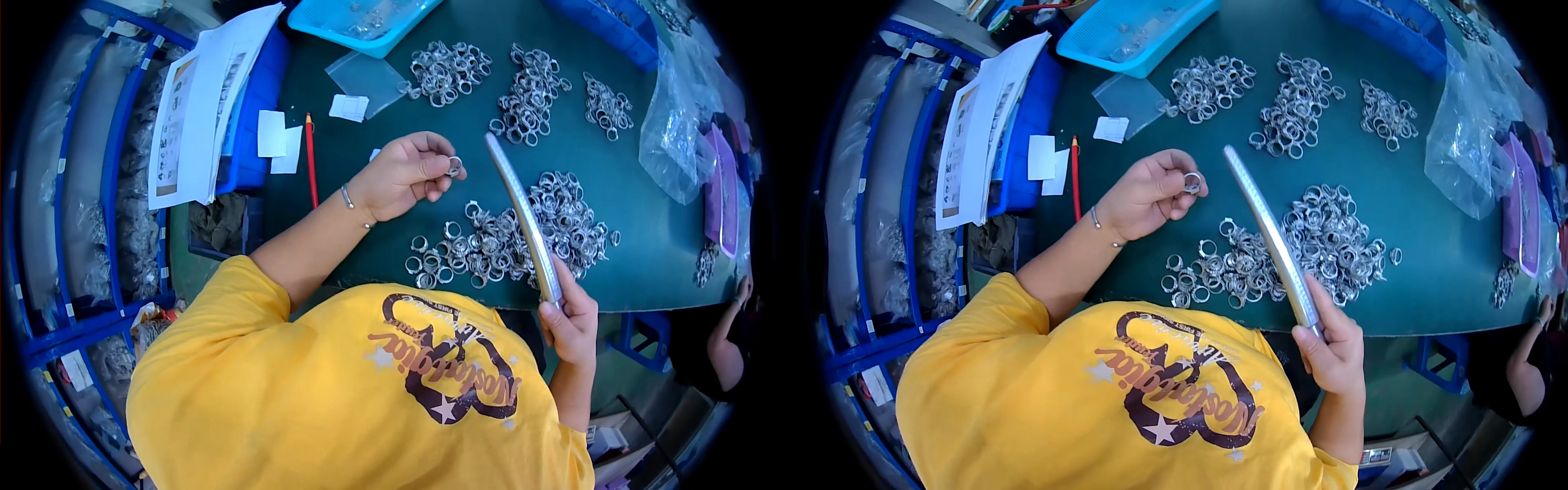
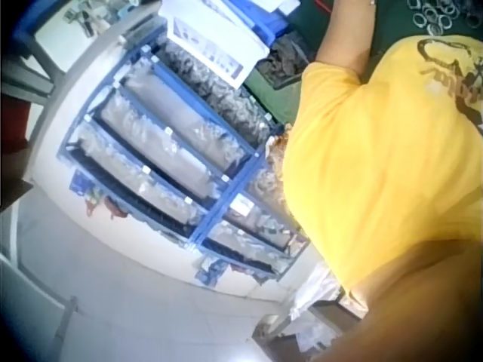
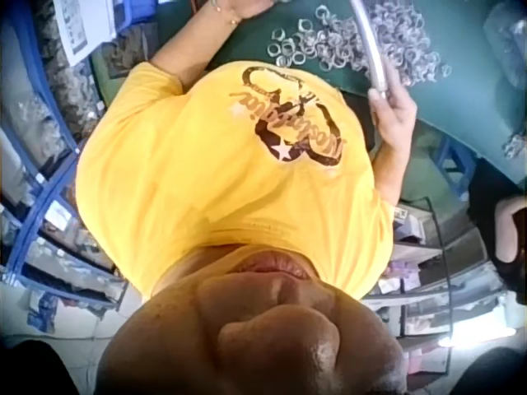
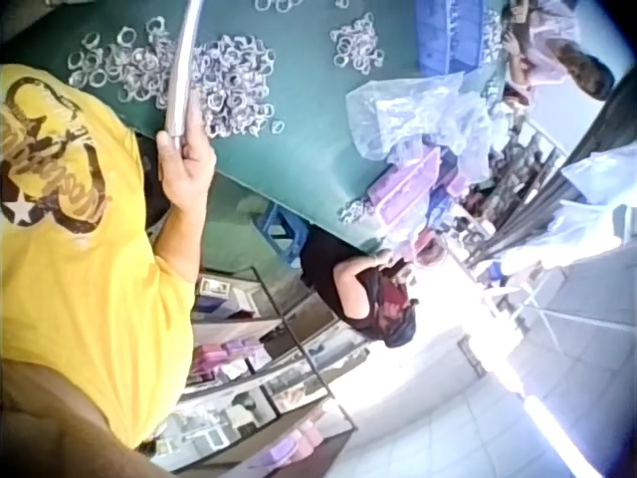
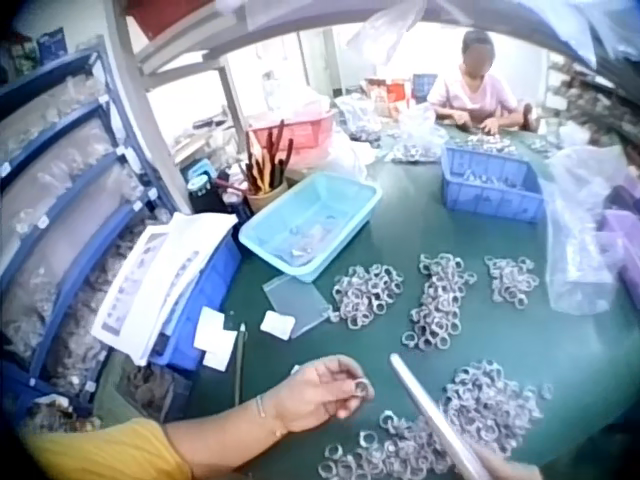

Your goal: The person picks up metal rings from a pile and slides them onto a tapered metal sizing mandrel one by one. The person checks the fit of each ring on the mandrel before removing it and sorting it into a different pile on the table.

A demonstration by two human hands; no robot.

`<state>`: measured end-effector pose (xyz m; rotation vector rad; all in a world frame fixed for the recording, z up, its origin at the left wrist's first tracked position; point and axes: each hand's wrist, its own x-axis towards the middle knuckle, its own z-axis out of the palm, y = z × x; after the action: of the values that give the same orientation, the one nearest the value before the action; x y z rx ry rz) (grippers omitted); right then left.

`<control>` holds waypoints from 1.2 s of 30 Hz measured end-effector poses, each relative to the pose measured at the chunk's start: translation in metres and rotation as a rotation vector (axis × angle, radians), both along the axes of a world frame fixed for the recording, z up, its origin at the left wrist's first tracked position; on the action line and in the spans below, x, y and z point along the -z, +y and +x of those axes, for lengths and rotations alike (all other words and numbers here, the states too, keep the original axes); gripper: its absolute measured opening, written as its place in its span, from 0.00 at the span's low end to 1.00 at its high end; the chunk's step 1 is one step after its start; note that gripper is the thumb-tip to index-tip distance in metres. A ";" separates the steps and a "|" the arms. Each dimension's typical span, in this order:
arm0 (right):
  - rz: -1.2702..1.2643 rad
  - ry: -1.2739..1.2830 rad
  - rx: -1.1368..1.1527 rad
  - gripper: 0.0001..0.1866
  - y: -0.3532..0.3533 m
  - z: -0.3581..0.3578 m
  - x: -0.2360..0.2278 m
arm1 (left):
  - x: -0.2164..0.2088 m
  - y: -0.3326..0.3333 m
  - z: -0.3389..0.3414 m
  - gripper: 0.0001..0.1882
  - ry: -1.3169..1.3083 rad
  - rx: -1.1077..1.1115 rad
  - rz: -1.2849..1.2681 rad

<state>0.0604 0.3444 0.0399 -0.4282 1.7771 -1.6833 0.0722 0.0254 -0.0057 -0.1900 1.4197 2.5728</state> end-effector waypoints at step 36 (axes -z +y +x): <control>0.003 -0.162 0.065 0.29 0.012 -0.007 0.000 | -0.010 -0.049 -0.055 0.13 0.151 -0.517 -1.308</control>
<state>0.0530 0.3564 0.0403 -0.2282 1.6914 -1.7088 0.0172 -0.0240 0.0045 -0.5859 3.1878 1.4526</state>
